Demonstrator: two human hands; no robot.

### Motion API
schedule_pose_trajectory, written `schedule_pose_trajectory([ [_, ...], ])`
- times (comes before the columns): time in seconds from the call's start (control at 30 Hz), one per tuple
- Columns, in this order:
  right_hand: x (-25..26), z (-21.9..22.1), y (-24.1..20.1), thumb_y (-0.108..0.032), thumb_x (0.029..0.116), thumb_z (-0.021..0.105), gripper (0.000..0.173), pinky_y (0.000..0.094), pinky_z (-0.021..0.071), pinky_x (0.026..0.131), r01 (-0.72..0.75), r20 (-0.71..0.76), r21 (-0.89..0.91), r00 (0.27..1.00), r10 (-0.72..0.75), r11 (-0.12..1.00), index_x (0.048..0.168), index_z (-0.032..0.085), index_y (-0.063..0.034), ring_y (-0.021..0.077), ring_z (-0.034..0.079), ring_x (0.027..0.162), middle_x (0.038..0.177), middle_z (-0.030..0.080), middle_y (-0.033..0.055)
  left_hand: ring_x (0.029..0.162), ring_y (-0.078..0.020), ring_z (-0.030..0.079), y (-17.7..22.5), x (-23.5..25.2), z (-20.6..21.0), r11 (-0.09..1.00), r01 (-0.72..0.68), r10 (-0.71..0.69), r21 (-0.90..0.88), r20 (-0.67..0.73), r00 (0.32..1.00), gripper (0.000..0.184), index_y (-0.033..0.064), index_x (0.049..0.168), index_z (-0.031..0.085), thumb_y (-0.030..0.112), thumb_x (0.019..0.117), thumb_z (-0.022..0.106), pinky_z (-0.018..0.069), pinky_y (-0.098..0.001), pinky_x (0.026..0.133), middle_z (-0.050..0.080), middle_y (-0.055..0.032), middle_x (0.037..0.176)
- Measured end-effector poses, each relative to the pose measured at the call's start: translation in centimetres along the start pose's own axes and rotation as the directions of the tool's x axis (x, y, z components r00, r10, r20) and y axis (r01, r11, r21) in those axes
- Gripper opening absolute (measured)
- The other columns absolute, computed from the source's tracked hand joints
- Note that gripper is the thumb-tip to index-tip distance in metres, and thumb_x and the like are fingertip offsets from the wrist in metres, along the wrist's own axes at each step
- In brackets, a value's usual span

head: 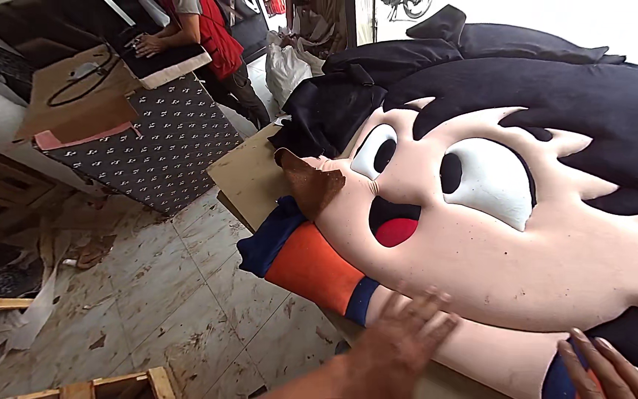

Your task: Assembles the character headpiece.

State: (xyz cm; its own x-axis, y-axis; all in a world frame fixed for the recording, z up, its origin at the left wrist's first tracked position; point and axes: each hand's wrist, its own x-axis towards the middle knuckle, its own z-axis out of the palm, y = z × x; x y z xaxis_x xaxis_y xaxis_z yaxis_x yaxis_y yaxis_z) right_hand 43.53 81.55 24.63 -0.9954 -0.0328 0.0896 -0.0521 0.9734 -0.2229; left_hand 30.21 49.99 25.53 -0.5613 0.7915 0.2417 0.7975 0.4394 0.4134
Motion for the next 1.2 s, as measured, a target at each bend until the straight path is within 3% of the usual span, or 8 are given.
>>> schedule_pose_trajectory([
  [0.13, 3.8, 2.7, -5.8, -0.090, 0.0639, 0.067, 0.131, 0.0658, 0.0215, 0.123, 0.185, -0.017, 0.125, 0.983, -0.184, 0.975, 0.157, 0.039, -0.0016, 0.0495, 0.029, 0.150, 0.162, 0.034, 0.0285, 0.156, -0.0279, 0.029, -10.5, -6.4, -6.4, 0.975, 0.085, -0.105, 0.204, 0.090, 0.990, 0.130, 0.0130, 0.159, 0.038, 0.100, 0.0638, 0.051, 0.0251, -0.0613, 0.125, 0.035, -0.0121, 0.166],
  [0.27, 9.1, 7.0, -11.3, -0.094, 0.0628, 0.060, 0.130, 0.0627, 0.0259, 0.123, 0.304, -0.105, 0.083, 0.950, -0.295, 0.949, 0.156, 0.042, -0.0054, 0.0421, 0.032, 0.152, 0.163, 0.037, 0.0224, 0.160, -0.0257, 0.014, -19.1, -9.1, -10.0, 0.931, 0.015, -0.075, 0.365, 0.151, 0.986, 0.141, 0.0139, 0.163, 0.029, 0.103, 0.0563, 0.053, 0.0146, -0.0574, 0.130, 0.021, -0.0105, 0.172],
  [0.4, 12.4, 9.4, -13.9, -0.100, 0.0576, 0.053, 0.139, 0.0623, 0.0240, 0.124, 0.319, -0.139, -0.007, 0.938, -0.317, 0.948, 0.156, 0.041, -0.0035, 0.0403, 0.033, 0.152, 0.162, 0.038, 0.0222, 0.161, -0.0272, 0.004, -23.5, -8.0, -11.0, 0.920, -0.122, 0.012, 0.373, 0.284, 0.959, 0.148, 0.0136, 0.165, 0.023, 0.103, 0.0521, 0.057, 0.0057, -0.0553, 0.131, 0.012, -0.0135, 0.173],
  [0.67, 16.0, 10.0, -18.8, -0.106, 0.0507, 0.048, 0.148, 0.0637, 0.0265, 0.122, 0.255, -0.124, 0.000, 0.959, -0.253, 0.967, 0.153, 0.044, 0.0008, 0.0438, 0.035, 0.150, 0.159, 0.040, 0.0270, 0.160, -0.0303, -0.006, -25.9, -5.0, -11.6, 0.932, -0.243, 0.075, 0.269, 0.514, 0.855, 0.154, 0.0184, 0.167, 0.016, 0.105, 0.0458, 0.057, -0.0021, -0.0615, 0.128, -0.001, -0.0128, 0.174],
  [0.83, 18.8, 11.2, -21.9, -0.104, 0.0463, 0.054, 0.155, 0.0616, 0.0180, 0.126, 0.197, -0.062, 0.042, 0.979, -0.194, 0.980, 0.155, 0.038, 0.0045, 0.0427, 0.028, 0.153, 0.163, 0.033, 0.0263, 0.160, -0.0307, -0.009, -26.9, -4.9, -11.2, 0.936, -0.256, 0.098, 0.242, 0.520, 0.849, 0.151, 0.0191, 0.167, 0.013, 0.105, 0.0495, 0.055, -0.0040, -0.0653, 0.127, -0.004, -0.0125, 0.174],
  [1.07, 19.7, 11.8, -22.0, -0.101, 0.0520, 0.053, 0.147, 0.0607, 0.0246, 0.123, 0.169, -0.012, 0.031, 0.986, -0.168, 0.985, 0.154, 0.040, 0.0047, 0.0426, 0.037, 0.149, 0.160, 0.040, 0.0248, 0.160, -0.0331, -0.006, -27.1, -4.6, -10.6, 0.944, -0.237, 0.095, 0.229, 0.499, 0.862, 0.147, 0.0207, 0.167, 0.017, 0.101, 0.0507, 0.060, -0.0023, -0.0691, 0.125, 0.000, -0.0129, 0.174],
  [1.2, 19.6, 11.1, -21.4, -0.097, 0.0608, 0.053, 0.139, 0.0611, 0.0251, 0.123, 0.180, 0.041, 0.076, 0.982, -0.183, 0.981, 0.152, 0.043, 0.0066, 0.0445, 0.039, 0.148, 0.158, 0.041, 0.0282, 0.160, -0.0319, -0.008, -26.8, -4.4, -10.1, 0.965, -0.184, 0.060, 0.189, 0.523, 0.850, 0.143, 0.0240, 0.167, 0.015, 0.102, 0.0538, 0.055, -0.0035, -0.0714, 0.124, 0.001, -0.0106, 0.175],
])
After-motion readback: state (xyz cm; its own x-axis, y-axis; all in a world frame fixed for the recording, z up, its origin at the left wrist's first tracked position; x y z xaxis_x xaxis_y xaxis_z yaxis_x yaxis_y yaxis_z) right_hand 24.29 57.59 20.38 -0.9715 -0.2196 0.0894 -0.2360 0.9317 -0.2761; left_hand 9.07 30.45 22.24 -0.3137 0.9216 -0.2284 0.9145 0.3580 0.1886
